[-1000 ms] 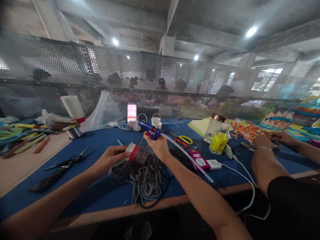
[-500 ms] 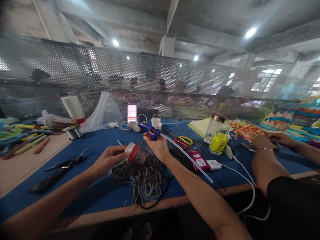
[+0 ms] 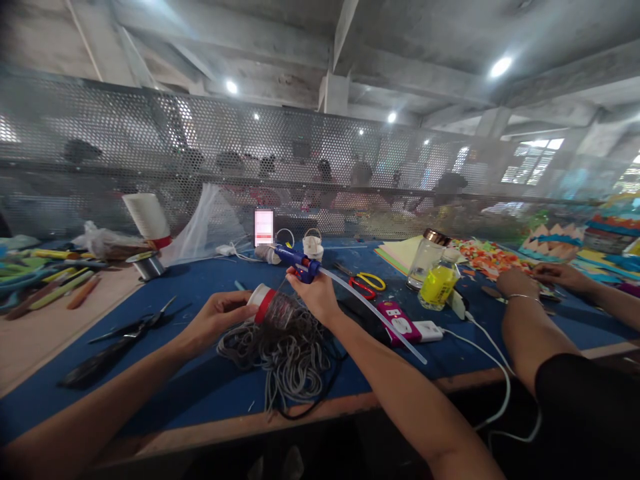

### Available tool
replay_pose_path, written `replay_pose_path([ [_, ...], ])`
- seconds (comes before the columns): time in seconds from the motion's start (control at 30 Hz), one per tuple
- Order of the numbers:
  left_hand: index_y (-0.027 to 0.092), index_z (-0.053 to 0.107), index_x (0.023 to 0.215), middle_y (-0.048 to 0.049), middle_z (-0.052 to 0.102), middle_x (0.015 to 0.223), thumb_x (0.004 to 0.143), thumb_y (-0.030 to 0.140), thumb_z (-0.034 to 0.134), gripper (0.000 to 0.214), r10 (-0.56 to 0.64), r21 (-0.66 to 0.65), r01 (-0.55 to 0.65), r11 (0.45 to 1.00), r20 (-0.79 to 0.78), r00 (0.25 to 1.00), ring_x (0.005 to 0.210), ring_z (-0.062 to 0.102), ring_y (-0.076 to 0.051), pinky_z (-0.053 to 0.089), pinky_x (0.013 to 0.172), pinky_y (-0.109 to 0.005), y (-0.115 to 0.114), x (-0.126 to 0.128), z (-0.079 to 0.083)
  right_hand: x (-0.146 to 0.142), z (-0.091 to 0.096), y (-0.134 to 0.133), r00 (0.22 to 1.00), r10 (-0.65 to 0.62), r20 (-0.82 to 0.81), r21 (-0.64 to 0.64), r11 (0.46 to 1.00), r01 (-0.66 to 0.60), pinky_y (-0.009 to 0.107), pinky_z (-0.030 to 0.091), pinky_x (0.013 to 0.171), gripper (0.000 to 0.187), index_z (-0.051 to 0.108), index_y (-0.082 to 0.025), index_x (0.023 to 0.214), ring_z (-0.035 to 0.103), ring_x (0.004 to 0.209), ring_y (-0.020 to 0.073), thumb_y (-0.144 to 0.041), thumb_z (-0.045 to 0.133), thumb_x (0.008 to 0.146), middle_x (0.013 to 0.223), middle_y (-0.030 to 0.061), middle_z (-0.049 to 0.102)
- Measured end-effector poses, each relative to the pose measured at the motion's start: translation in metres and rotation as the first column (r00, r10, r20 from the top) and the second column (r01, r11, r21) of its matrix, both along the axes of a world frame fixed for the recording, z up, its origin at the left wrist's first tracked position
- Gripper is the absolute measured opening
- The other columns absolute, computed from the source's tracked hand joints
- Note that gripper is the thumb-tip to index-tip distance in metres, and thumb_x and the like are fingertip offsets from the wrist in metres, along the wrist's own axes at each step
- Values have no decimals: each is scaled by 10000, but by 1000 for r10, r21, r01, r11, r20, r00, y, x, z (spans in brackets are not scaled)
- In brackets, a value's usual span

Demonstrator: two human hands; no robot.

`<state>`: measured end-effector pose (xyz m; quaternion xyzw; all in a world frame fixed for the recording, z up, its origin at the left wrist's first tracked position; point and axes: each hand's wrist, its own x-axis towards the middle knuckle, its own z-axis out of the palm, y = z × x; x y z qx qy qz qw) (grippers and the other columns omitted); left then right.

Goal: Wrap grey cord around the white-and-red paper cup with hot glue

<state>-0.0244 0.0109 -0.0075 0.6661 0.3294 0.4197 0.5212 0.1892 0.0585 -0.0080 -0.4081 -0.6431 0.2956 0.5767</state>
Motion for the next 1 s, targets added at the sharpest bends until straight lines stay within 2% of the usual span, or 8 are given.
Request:
replay_pose_path([
  [0.4,133,732,919,-44,692,822,817,324,685,221,13,-1,-13,1000,6,1000,741,602,-167,468,716,-267,0,-2,2,-1,1,1,1000,-6,-11,-1,1000,6,253,497,596,242,701,-158,881,615,642,147,-365,660,760,814,36,706],
  [0.63,130,712,823,-47,683,793,807,331,683,203,0,0,0,1000,21,1000,688,592,-159,488,684,-280,-2,-1,4,-2,4,-1,1000,-4,-30,-16,1000,4,254,495,585,223,696,-163,851,614,629,151,-356,669,744,784,31,702],
  [0.77,136,724,838,-36,674,766,808,327,682,198,11,17,-12,1000,13,1000,673,584,-149,480,673,-263,-1,-2,5,-1,1,0,1000,-7,-22,-12,1000,7,252,496,593,222,693,-165,851,620,643,154,-359,671,744,795,32,705],
  [1.0,138,736,862,-45,685,788,797,324,695,201,44,26,-44,999,7,999,713,591,-164,472,687,-257,1,-5,3,0,0,2,1000,2,3,10,1000,-2,268,515,664,213,693,-169,855,635,673,160,-355,663,756,795,29,706],
])
